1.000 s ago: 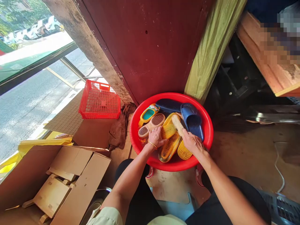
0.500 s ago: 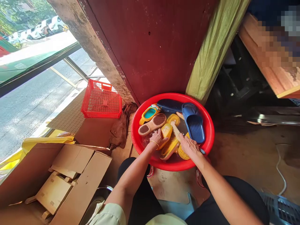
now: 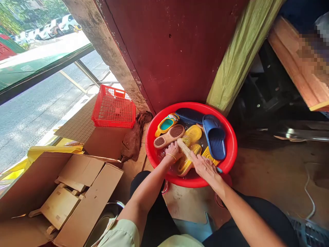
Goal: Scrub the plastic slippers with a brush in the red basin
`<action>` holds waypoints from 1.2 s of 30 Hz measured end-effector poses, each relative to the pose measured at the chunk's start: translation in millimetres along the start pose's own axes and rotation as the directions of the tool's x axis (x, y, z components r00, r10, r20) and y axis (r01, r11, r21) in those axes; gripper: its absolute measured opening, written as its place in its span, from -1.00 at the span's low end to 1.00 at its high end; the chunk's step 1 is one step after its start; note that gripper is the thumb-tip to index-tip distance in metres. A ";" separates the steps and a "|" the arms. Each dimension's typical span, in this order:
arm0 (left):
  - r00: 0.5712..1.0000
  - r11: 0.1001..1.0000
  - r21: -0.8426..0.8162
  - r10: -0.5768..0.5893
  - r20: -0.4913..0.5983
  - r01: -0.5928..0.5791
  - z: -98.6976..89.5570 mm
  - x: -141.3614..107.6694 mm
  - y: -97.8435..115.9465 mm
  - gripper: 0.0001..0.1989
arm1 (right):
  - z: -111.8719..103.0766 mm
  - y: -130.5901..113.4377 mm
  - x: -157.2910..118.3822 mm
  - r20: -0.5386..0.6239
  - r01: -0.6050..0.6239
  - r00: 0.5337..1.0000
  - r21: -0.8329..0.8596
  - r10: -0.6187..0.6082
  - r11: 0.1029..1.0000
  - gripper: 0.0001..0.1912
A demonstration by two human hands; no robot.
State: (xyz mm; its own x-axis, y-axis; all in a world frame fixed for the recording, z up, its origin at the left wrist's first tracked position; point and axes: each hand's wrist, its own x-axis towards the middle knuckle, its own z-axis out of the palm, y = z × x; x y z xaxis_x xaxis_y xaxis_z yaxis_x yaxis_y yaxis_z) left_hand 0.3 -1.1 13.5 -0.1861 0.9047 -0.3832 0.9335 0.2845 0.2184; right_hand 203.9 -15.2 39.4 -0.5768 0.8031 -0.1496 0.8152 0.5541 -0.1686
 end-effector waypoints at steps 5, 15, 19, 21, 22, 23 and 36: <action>0.990 0.994 0.031 0.104 -0.094 -0.102 -10.8 -4.6 0.0 -0.18 | -13.4 17.2 19.5 -0.008 -0.197 0.980 -0.012 0.197 0.980 -0.47; 0.994 0.997 -0.008 0.071 -0.082 -0.072 -15.2 -5.3 -3.8 -0.14 | -0.9 1.3 10.0 0.009 -0.071 0.997 -0.016 0.071 0.997 -0.47; 0.983 0.996 0.005 0.090 -0.158 -0.090 -21.4 -7.6 -4.3 -0.11 | -8.8 30.6 20.4 -0.043 -0.231 0.972 -0.041 0.229 0.972 -0.47; 0.973 0.990 -0.042 0.127 -0.194 -0.137 -24.2 -7.0 -7.6 -0.13 | -6.9 37.3 21.5 -0.026 -0.219 0.975 -0.031 0.219 0.975 -0.46; 0.964 0.981 -0.077 0.156 -0.214 -0.176 -25.2 -6.3 -9.9 -0.15 | -4.6 37.2 21.0 -0.020 -0.206 0.978 -0.023 0.206 0.978 -0.46; 0.954 0.969 -0.115 0.187 -0.233 -0.218 -25.9 -5.5 -12.5 -0.18 | -2.0 35.6 19.9 -0.019 -0.191 0.981 -0.015 0.191 0.981 -0.45; 0.987 0.339 -0.935 -0.080 -0.141 -0.106 -32.5 11.7 -11.8 -0.63 | -11.8 32.0 12.4 -0.100 -0.171 0.976 0.185 0.192 0.968 -0.44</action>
State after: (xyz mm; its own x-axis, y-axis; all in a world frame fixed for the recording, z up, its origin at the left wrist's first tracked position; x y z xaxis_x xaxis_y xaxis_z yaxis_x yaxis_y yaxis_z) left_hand -22.9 16.4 35.6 -0.3015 0.9146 -0.2694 0.0493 0.2972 0.9536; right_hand 223.5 15.0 43.6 -0.4017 0.9122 -0.0808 0.8777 0.3584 -0.3182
